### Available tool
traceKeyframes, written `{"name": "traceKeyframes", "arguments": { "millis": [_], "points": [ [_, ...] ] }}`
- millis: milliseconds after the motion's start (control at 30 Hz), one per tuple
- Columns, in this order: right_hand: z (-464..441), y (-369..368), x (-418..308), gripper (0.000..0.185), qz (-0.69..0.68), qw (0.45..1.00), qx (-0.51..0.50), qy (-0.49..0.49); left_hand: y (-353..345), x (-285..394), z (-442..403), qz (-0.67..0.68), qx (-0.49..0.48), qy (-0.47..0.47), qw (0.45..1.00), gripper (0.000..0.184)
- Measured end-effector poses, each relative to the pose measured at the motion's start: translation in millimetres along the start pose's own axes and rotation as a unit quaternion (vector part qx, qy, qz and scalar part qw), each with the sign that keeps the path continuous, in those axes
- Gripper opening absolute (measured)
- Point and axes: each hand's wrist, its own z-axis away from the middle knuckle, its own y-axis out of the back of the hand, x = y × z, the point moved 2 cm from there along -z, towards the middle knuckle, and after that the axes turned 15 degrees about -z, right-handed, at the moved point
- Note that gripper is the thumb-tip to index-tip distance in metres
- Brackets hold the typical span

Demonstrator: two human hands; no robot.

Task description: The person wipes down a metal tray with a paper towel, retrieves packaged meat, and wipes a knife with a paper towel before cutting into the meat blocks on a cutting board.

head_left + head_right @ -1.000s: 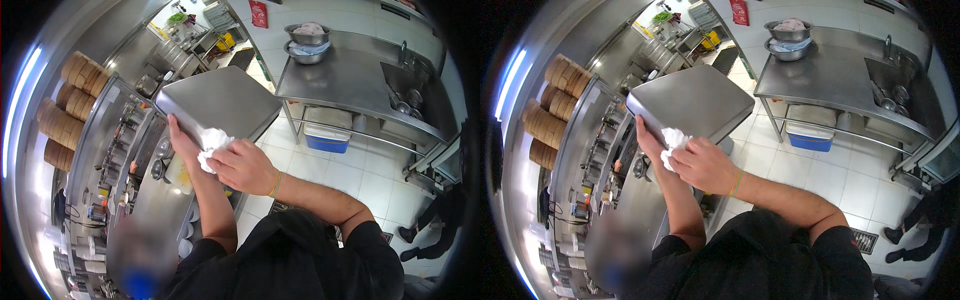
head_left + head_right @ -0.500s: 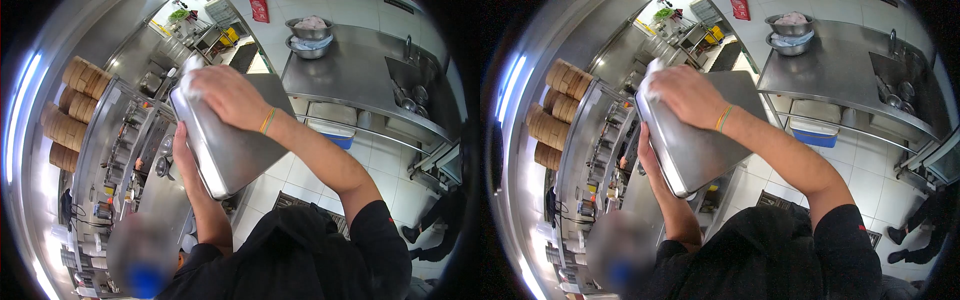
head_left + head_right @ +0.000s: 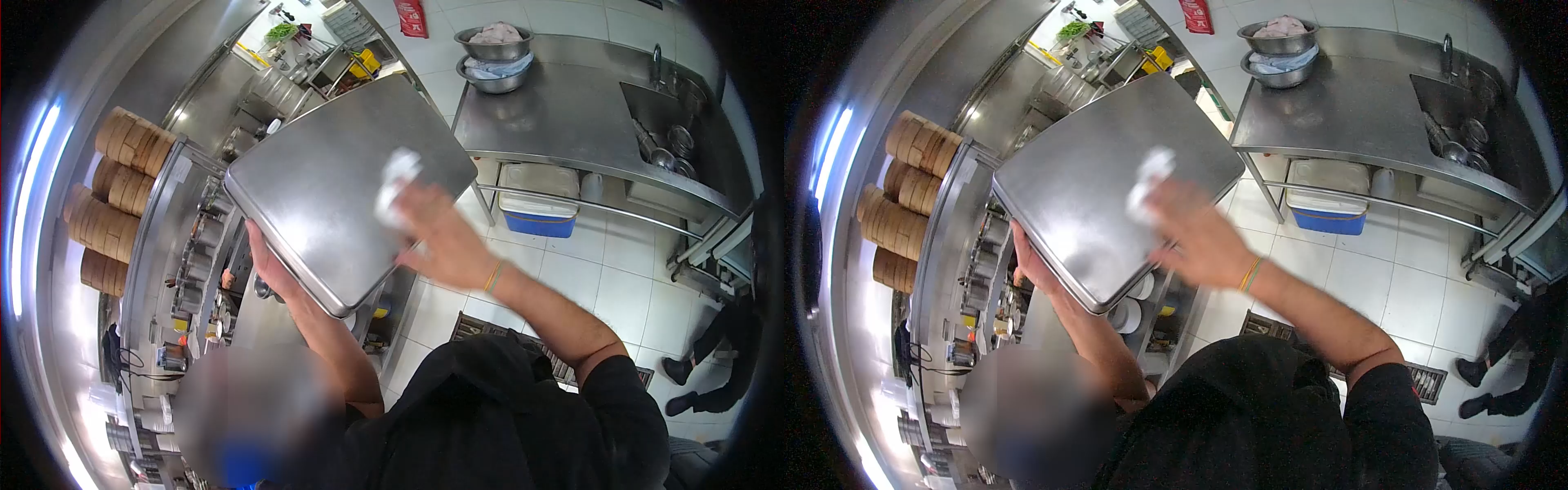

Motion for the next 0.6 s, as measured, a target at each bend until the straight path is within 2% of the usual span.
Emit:
{"name": "traceKeyframes", "arguments": {
  "millis": [33, 67, 133, 167, 267, 367, 400, 433, 467, 567, 600],
  "points": [
    [5, 4, 36, 0.078, 0.029, 0.999, 0.032, -0.022, 1, 3, 2, 0.015, -0.006, 0.003, 1.0, 0.06],
    [5, 7, 66, 0.08, 0.017, 0.991, 0.077, -0.11, 2, 6, 5, 0.029, -0.013, 0.007, 0.999, 0.06],
    [-15, 9, 103, 0.082, -0.01, 0.975, 0.122, -0.183, 13, 0, 8, -0.008, -0.027, -0.001, 1.0, 0.061],
    [-23, 13, 112, 0.084, -0.022, 0.964, 0.147, -0.219, 13, -2, 6, -0.026, -0.038, -0.005, 0.999, 0.061],
    [-76, 0, 77, 0.081, -0.047, 0.966, 0.13, -0.217, -14, -6, 15, -0.045, 0.008, 0.042, 0.998, 0.055],
    [-98, -35, -13, 0.079, -0.095, 0.991, 0.087, -0.035, 13, -28, 0, -0.128, 0.018, 0.053, 0.99, 0.06],
    [-92, -48, -36, 0.077, -0.104, 0.992, 0.06, 0.03, 4, -24, 4, -0.118, 0.015, 0.068, 0.991, 0.054],
    [-76, -57, -57, 0.077, -0.13, 0.988, 0.023, 0.078, 56, -50, -11, -0.213, -0.023, -0.093, 0.972, 0.055],
    [-60, -67, -75, 0.077, -0.156, 0.98, -0.014, 0.125, 49, -47, -5, -0.155, -0.019, -0.043, 0.987, 0.053],
    [-12, -80, -77, 0.08, -0.106, 0.982, -0.067, 0.143, 11, -27, 23, 0.025, 0.003, 0.107, 0.994, 0.05],
    [-9, -76, -71, 0.084, -0.097, 0.984, -0.073, 0.133, 22, -33, 20, 0.006, 0.021, 0.086, 0.996, 0.049]
  ]
}}
